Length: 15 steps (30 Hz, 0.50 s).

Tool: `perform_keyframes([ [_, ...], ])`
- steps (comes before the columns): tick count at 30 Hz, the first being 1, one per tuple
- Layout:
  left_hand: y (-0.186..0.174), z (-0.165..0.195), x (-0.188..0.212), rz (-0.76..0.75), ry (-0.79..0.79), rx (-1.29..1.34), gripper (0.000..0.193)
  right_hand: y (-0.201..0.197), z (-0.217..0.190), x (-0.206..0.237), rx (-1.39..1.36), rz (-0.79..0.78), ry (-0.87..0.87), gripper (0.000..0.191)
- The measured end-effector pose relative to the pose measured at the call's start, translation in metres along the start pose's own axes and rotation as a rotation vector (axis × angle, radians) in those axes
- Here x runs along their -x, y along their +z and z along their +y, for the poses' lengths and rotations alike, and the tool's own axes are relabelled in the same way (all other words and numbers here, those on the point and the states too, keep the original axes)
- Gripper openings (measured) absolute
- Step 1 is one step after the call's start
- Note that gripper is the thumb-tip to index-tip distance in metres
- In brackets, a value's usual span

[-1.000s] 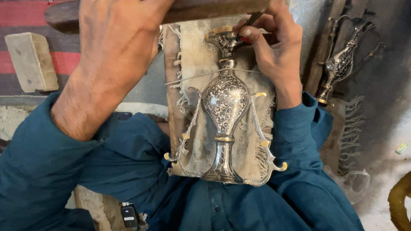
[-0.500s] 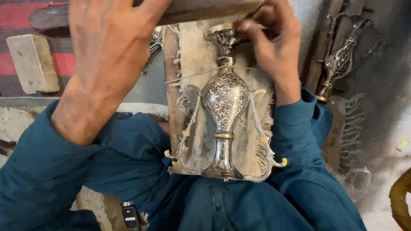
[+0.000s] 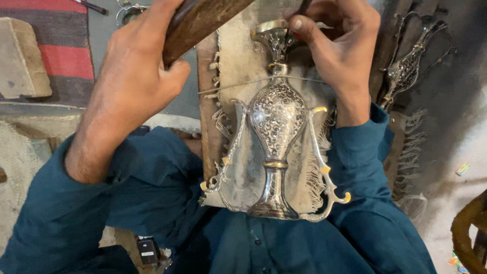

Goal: The person sits cross-legged on the floor with an ornate silver-colored vase held on a cloth-covered board on their lap. They secure the vase with a string, then use a wooden mallet to strike a small punch held against the vase body and base, repositioning the punch repeatedly to work the metal surface, and at times manipulate the vase and a small red-handled tool by hand.

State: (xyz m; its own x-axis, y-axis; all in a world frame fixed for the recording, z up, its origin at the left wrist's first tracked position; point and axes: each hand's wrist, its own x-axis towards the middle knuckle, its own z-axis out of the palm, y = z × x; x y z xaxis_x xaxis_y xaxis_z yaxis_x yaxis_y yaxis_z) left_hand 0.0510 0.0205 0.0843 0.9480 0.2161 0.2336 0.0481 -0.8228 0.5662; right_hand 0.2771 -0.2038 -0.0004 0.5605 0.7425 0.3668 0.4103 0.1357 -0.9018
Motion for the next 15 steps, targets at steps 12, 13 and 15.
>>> perform_keyframes([
  [12, -0.002, -0.026, -0.031, -0.03, 0.219, -0.357, 0.017, -0.012, 0.006, 0.0, 0.028, -0.038, -0.027, 0.02],
  [13, -0.002, -0.026, -0.035, -0.05, 0.222, -0.368, 0.015, -0.013, 0.005, 0.0, 0.026, -0.05, -0.035, 0.02],
  [15, 0.004, -0.028, -0.043, -0.074, 0.197, -0.251, 0.014, -0.013, 0.004, -0.001, 0.049, -0.06, -0.059, 0.02],
])
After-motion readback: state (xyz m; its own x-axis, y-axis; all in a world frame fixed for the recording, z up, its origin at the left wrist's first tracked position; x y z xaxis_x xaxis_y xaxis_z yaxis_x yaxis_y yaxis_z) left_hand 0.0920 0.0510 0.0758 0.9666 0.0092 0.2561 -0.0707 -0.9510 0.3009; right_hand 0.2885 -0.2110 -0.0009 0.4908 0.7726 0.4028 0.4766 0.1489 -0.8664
